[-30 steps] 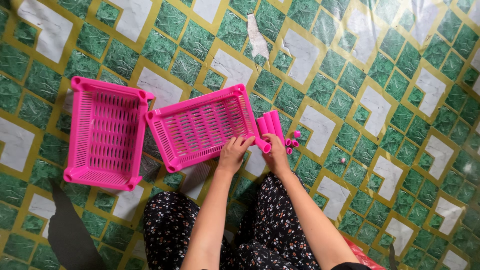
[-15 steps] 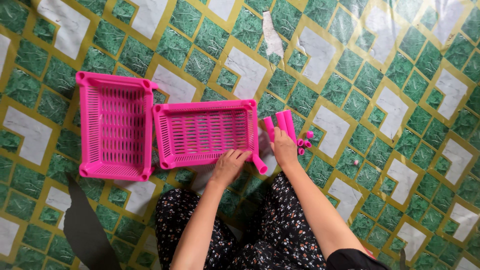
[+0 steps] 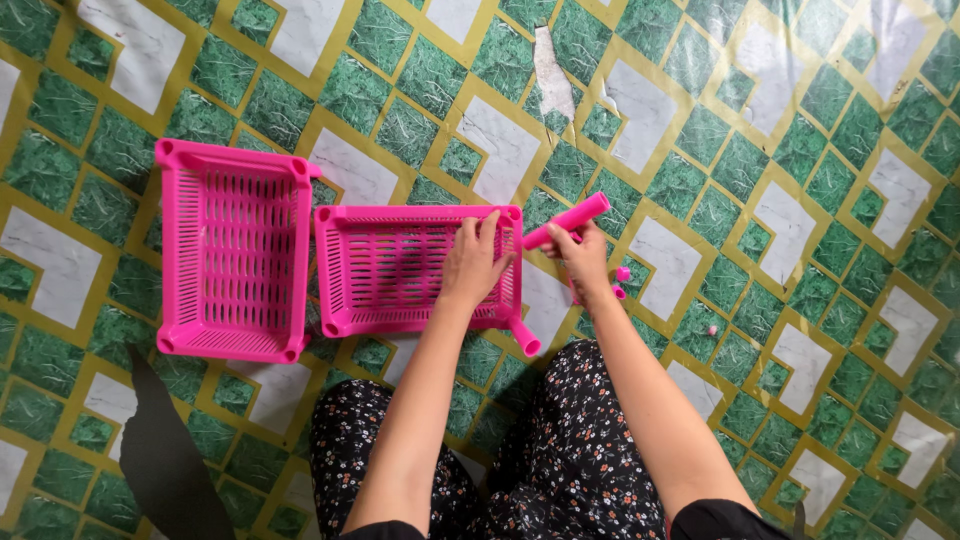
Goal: The person assembles a pink plastic basket by inserting cylindrical legs into the basket frame and securing them with small caps. The person works on the floor, handling the basket and parts by hand.
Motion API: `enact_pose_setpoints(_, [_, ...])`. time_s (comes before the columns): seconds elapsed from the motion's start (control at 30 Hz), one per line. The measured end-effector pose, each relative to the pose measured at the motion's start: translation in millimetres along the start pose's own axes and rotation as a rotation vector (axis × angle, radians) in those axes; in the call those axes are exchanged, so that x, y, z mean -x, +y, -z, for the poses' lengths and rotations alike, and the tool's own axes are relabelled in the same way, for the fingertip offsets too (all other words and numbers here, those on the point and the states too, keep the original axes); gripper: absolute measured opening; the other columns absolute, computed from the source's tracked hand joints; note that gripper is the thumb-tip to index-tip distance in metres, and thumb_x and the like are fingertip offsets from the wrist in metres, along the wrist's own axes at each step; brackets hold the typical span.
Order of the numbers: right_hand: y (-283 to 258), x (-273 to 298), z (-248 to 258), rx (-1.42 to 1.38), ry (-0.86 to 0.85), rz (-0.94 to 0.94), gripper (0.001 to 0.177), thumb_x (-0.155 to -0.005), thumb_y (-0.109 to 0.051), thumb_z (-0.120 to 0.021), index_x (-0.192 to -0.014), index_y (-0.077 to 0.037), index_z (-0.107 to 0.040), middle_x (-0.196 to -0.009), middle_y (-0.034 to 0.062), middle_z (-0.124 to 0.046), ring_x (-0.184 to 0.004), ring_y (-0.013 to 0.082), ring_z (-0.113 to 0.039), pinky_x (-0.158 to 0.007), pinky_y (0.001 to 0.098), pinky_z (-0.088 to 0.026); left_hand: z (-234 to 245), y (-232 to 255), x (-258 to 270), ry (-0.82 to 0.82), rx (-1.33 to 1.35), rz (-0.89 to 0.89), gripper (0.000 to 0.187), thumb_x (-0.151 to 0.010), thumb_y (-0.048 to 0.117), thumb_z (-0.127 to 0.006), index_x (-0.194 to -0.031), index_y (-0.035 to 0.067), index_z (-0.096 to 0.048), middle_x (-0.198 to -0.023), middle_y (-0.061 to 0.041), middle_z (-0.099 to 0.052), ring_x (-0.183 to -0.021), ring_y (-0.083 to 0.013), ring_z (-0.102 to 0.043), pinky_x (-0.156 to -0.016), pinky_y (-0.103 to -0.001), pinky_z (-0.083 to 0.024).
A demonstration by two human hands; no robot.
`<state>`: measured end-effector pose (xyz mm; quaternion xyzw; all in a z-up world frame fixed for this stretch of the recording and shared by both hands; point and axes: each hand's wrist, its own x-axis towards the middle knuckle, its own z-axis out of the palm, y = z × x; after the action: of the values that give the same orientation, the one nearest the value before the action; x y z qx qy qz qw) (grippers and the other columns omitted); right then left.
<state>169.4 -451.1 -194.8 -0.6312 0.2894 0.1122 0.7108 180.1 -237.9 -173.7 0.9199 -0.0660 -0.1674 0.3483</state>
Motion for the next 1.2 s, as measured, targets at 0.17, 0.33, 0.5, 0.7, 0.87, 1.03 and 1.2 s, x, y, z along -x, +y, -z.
enact_pose_setpoints(0.17, [-24.4,-4.5,-23.6,0.022,-0.021,0.098,0.021,-0.093,-0.007,-0.075,-0.109,0.001,-0.065,-0.096,0.0081,-0.074,-0.081,0.0148,-0.074,-0.072,0.0278,-0.061,-17.8,10.3,-21.9,-0.141,0.075,0.151,0.095,-0.083,0.034,-0.083,-0.156,0.013,-0.026,-0.123,-0.018,-0.063,-0.112,-0.0384,-0.061,-0.087,-0.051,-0.052])
enact_pose_setpoints(0.33, [-38.4,-1.7,-40.4,0.358,-0.032,0.253,0.020,-0.090,-0.006,-0.079,-0.106,0.000,-0.069,-0.096,0.0068,-0.075,-0.084,0.0110,-0.071,-0.075,0.0261,-0.059,-39.0,-1.2,-24.9,-0.166,0.232,0.232,0.097,-0.085,0.020,-0.079,-0.161,0.017,-0.017,-0.102,-0.018,-0.073,-0.096,-0.0393,-0.070,-0.082,-0.050,-0.054])
enact_pose_setpoints(0.5, [-58.1,2.5,-49.4,0.578,-0.107,0.417,0.016,-0.089,-0.004,-0.079,-0.101,-0.002,-0.070,-0.096,0.0056,-0.071,-0.082,0.0136,-0.071,-0.072,0.0273,-0.058,-47.8,-8.6,-27.9,-0.151,0.311,0.224,0.098,-0.085,0.018,-0.079,-0.159,0.018,-0.016,-0.095,-0.015,-0.074,-0.092,-0.0376,-0.072,-0.079,-0.049,-0.055])
enact_pose_setpoints(0.7, [-66.0,1.1,-57.1,0.937,-0.120,0.652,0.018,-0.085,-0.012,-0.082,-0.094,-0.005,-0.068,-0.087,0.0122,-0.065,-0.080,0.0312,-0.067,-0.069,0.0406,-0.054,-50.1,-10.5,-27.5,-0.142,0.308,0.205,0.097,-0.085,0.019,-0.080,-0.158,0.017,-0.017,-0.094,-0.016,-0.073,-0.091,-0.0384,-0.072,-0.079,-0.049,-0.055])
enact_pose_setpoints(0.87, [-59.4,-3.0,-56.2,0.947,-0.148,0.668,0.020,-0.086,-0.013,-0.080,-0.095,-0.005,-0.065,-0.090,0.0140,-0.064,-0.084,0.0347,-0.065,-0.072,0.0432,-0.052,-52.8,-9.8,-23.3,-0.126,0.327,0.205,0.096,-0.086,0.018,-0.079,-0.159,0.017,-0.018,-0.096,-0.017,-0.072,-0.093,-0.0393,-0.072,-0.081,-0.050,-0.055])
enact_pose_setpoints(1.03, [-58.1,-6.8,-57.4,0.912,-0.133,0.628,0.019,-0.086,-0.012,-0.080,-0.096,-0.006,-0.065,-0.090,0.0135,-0.065,-0.085,0.0336,-0.065,-0.073,0.0426,-0.052,-49.6,-9.3,-29.7,-0.152,0.262,0.195,0.100,-0.084,0.021,-0.081,-0.158,0.015,-0.015,-0.106,-0.022,-0.070,-0.101,-0.0435,-0.069,-0.086,-0.052,-0.054])
enact_pose_setpoints(1.2, [-50.6,-11.0,-35.0,0.870,-0.300,0.650,0.029,-0.082,-0.007,-0.078,-0.107,-0.006,-0.064,-0.100,0.0155,-0.066,-0.093,0.0366,-0.065,-0.077,0.0425,-0.053,-50.4,-6.8,-27.1,-0.155,0.272,0.153,0.107,-0.074,0.019,-0.085,-0.155,0.014,-0.015,-0.129,-0.024,-0.061,-0.106,-0.0471,-0.065,-0.089,-0.053,-0.053])
